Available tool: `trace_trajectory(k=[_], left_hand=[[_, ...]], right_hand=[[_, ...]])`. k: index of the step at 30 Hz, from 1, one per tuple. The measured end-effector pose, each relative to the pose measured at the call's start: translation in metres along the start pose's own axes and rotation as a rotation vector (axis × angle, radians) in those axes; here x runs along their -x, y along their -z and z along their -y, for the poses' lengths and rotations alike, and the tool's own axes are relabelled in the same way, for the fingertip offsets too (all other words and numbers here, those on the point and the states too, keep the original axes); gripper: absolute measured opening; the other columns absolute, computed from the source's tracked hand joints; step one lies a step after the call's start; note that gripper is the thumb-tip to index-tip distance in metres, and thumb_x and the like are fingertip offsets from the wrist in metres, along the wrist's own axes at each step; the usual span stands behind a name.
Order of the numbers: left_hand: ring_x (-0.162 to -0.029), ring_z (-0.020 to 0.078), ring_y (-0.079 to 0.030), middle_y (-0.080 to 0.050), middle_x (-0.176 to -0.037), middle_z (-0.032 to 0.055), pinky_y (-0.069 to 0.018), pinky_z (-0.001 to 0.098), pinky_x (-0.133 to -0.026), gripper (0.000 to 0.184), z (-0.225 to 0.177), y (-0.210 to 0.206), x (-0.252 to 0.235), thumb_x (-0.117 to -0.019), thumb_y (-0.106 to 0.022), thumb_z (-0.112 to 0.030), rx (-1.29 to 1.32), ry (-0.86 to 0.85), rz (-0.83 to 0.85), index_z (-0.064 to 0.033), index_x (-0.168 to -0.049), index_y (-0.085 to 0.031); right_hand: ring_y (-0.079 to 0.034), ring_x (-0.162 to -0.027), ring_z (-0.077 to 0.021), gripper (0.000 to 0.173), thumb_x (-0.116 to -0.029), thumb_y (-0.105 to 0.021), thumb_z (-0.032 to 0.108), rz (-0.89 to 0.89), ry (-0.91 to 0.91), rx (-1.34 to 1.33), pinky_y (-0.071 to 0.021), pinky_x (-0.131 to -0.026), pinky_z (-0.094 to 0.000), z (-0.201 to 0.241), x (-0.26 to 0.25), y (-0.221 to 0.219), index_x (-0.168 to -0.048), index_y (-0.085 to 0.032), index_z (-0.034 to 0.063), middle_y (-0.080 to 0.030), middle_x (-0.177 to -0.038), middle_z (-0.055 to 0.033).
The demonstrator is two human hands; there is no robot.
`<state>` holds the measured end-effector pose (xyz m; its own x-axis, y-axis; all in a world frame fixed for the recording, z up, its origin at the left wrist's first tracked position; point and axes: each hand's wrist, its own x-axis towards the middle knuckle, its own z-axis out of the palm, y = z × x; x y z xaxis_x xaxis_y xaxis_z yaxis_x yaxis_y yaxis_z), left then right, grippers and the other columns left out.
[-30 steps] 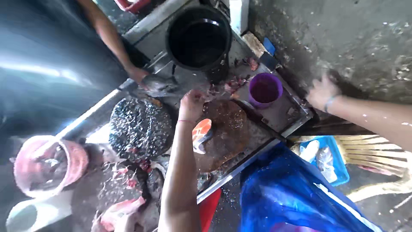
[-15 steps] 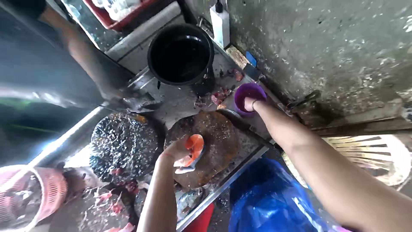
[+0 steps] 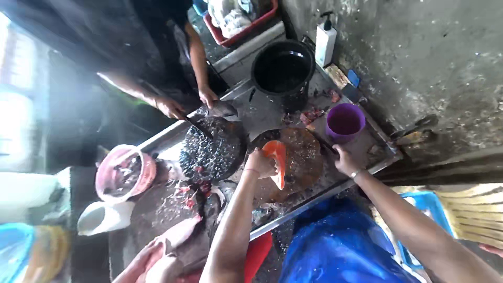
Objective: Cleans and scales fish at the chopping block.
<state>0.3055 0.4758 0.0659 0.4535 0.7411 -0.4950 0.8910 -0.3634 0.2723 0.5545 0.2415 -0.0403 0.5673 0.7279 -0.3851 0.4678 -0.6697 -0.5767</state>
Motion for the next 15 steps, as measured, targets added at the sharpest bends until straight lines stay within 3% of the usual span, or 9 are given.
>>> trace_trajectory(k=[2,3,5,6,9,10,12,13,15], left_hand=[[-0.107,0.0416,-0.068,-0.067,-0.117,0.0256,-0.0553,0.0643,-0.090,0.077,0.005,-0.013,0.015,-0.0820,-0.085,-0.035,0.222,0.161,-0.056,-0.0001,-0.139,-0.049],[-0.106,0.0418,-0.069,-0.068,-0.117,0.0258,-0.0552,0.0641,-0.090,0.071,0.006,-0.024,0.021,-0.0887,-0.078,-0.038,0.285,0.211,-0.089,-0.0008,-0.141,-0.046],[-0.106,0.0426,-0.069,-0.068,-0.116,0.0253,-0.0545,0.0652,-0.090,0.067,0.011,-0.050,0.026,-0.0904,-0.074,-0.033,0.325,0.282,-0.129,-0.0028,-0.143,-0.046],[-0.108,0.0431,-0.068,-0.069,-0.117,0.0247,-0.0541,0.0658,-0.091,0.069,0.014,-0.060,0.027,-0.0896,-0.075,-0.031,0.319,0.313,-0.134,-0.0042,-0.145,-0.044],[-0.114,0.0449,-0.066,-0.067,-0.123,0.0259,-0.0522,0.0677,-0.094,0.072,0.009,-0.061,0.033,-0.0891,-0.074,-0.030,0.260,0.393,-0.124,-0.0046,-0.148,-0.042],[-0.115,0.0452,-0.066,-0.067,-0.123,0.0258,-0.0518,0.0681,-0.094,0.073,0.008,-0.060,0.037,-0.0899,-0.074,-0.031,0.240,0.408,-0.118,-0.0050,-0.149,-0.041],[-0.112,0.0436,-0.067,-0.068,-0.120,0.0251,-0.0522,0.0670,-0.094,0.067,0.011,-0.062,0.036,-0.0913,-0.073,-0.034,0.258,0.415,-0.097,-0.0036,-0.144,-0.047],[-0.106,0.0405,-0.069,-0.070,-0.114,0.0240,-0.0542,0.0639,-0.092,0.059,0.013,-0.065,0.034,-0.0917,-0.073,-0.035,0.318,0.414,-0.080,-0.0015,-0.136,-0.054],[-0.088,0.0319,-0.072,-0.072,-0.100,0.0195,-0.0582,0.0540,-0.081,0.049,0.015,-0.074,0.034,-0.0895,-0.075,-0.035,0.463,0.424,-0.064,0.0007,-0.121,-0.063]], right_hand=[[-0.065,-0.119,-0.0396,0.048,-0.1019,-0.063,0.019,-0.024,0.095,-0.182,-0.0509,-0.103,-0.0607,0.015,0.022,0.031,-0.147,-0.052,0.0087,-0.064,-0.134,-0.0234],[-0.068,-0.114,-0.0366,0.047,-0.1051,-0.060,0.027,-0.035,0.138,-0.242,-0.0533,-0.100,-0.0573,0.021,0.034,0.041,-0.147,-0.051,0.0059,-0.065,-0.130,-0.0231],[-0.069,-0.079,-0.0298,0.043,-0.1084,-0.051,0.034,-0.076,0.209,-0.296,-0.0589,-0.073,-0.0516,0.028,0.051,0.046,-0.140,-0.052,0.0055,-0.067,-0.100,-0.0189],[-0.068,-0.076,-0.0310,0.043,-0.1100,-0.047,0.034,-0.056,0.222,-0.280,-0.0580,-0.073,-0.0526,0.030,0.057,0.045,-0.141,-0.050,0.0047,-0.066,-0.096,-0.0194],[-0.066,-0.116,-0.0405,0.048,-0.1124,-0.038,0.032,0.199,0.149,-0.014,-0.0503,-0.102,-0.0577,0.031,0.046,0.028,-0.150,-0.042,0.0012,-0.066,-0.122,-0.0274],[-0.062,-0.124,-0.0412,0.051,-0.1124,-0.037,0.031,0.295,0.118,0.055,-0.0468,-0.108,-0.0576,0.029,0.040,0.021,-0.154,-0.037,0.0010,-0.064,-0.130,-0.0281],[-0.061,-0.126,-0.0418,0.051,-0.1124,-0.039,0.031,0.370,0.095,0.065,-0.0463,-0.108,-0.0583,0.031,0.038,0.024,-0.154,-0.038,0.0018,-0.063,-0.132,-0.0283],[-0.065,-0.119,-0.0415,0.047,-0.1121,-0.041,0.031,0.379,0.082,0.034,-0.0494,-0.103,-0.0584,0.032,0.039,0.032,-0.149,-0.043,0.0019,-0.065,-0.127,-0.0282],[-0.070,-0.081,-0.0334,0.043,-0.1118,-0.042,0.035,0.387,0.065,-0.054,-0.0585,-0.077,-0.0516,0.033,0.047,0.044,-0.140,-0.050,0.0040,-0.067,-0.103,-0.0234]])
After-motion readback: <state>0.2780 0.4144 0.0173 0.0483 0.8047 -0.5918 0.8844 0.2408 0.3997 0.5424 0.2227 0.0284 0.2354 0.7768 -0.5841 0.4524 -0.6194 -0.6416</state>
